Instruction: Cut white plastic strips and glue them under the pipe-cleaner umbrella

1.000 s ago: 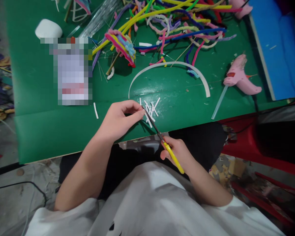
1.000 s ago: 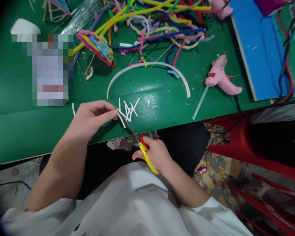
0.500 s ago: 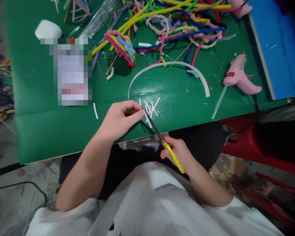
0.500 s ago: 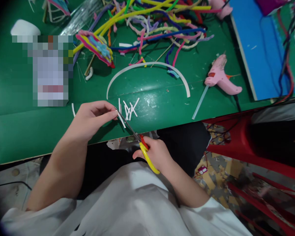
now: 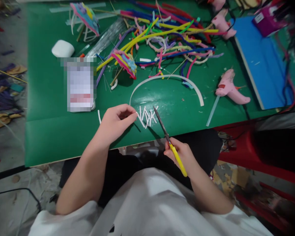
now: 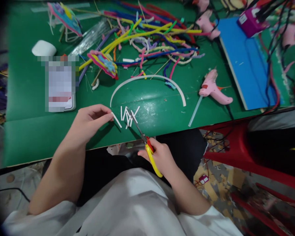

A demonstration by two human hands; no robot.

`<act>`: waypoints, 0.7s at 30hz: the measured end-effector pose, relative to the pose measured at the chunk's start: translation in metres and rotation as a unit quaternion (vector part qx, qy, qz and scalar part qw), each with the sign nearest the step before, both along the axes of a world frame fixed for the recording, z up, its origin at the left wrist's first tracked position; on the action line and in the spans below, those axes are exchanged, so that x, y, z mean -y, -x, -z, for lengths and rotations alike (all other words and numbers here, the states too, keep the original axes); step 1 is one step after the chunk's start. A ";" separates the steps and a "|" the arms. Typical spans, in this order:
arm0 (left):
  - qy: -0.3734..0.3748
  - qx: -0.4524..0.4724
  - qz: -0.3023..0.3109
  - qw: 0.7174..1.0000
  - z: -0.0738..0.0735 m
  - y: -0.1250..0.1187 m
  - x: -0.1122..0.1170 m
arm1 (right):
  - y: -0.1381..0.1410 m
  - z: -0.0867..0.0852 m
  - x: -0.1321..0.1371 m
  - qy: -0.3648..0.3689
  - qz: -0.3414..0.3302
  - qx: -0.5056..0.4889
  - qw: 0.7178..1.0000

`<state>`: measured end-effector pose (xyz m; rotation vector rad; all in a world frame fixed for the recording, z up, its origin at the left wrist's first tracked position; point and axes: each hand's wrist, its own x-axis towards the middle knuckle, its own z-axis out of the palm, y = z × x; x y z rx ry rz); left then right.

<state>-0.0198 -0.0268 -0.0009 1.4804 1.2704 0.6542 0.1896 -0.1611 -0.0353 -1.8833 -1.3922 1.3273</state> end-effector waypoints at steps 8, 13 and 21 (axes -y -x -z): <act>-0.070 -0.119 0.080 0.987 0.000 0.013 -0.007 | -0.034 -0.025 -0.030 -0.071 -0.002 0.145 0.987; -0.128 -0.211 0.135 0.960 0.004 0.007 -0.010 | -0.046 -0.031 -0.064 -0.076 -0.012 0.280 0.957; -0.196 -0.284 0.159 0.925 0.007 0.000 -0.008 | -0.057 -0.017 -0.090 -0.124 -0.032 0.401 0.907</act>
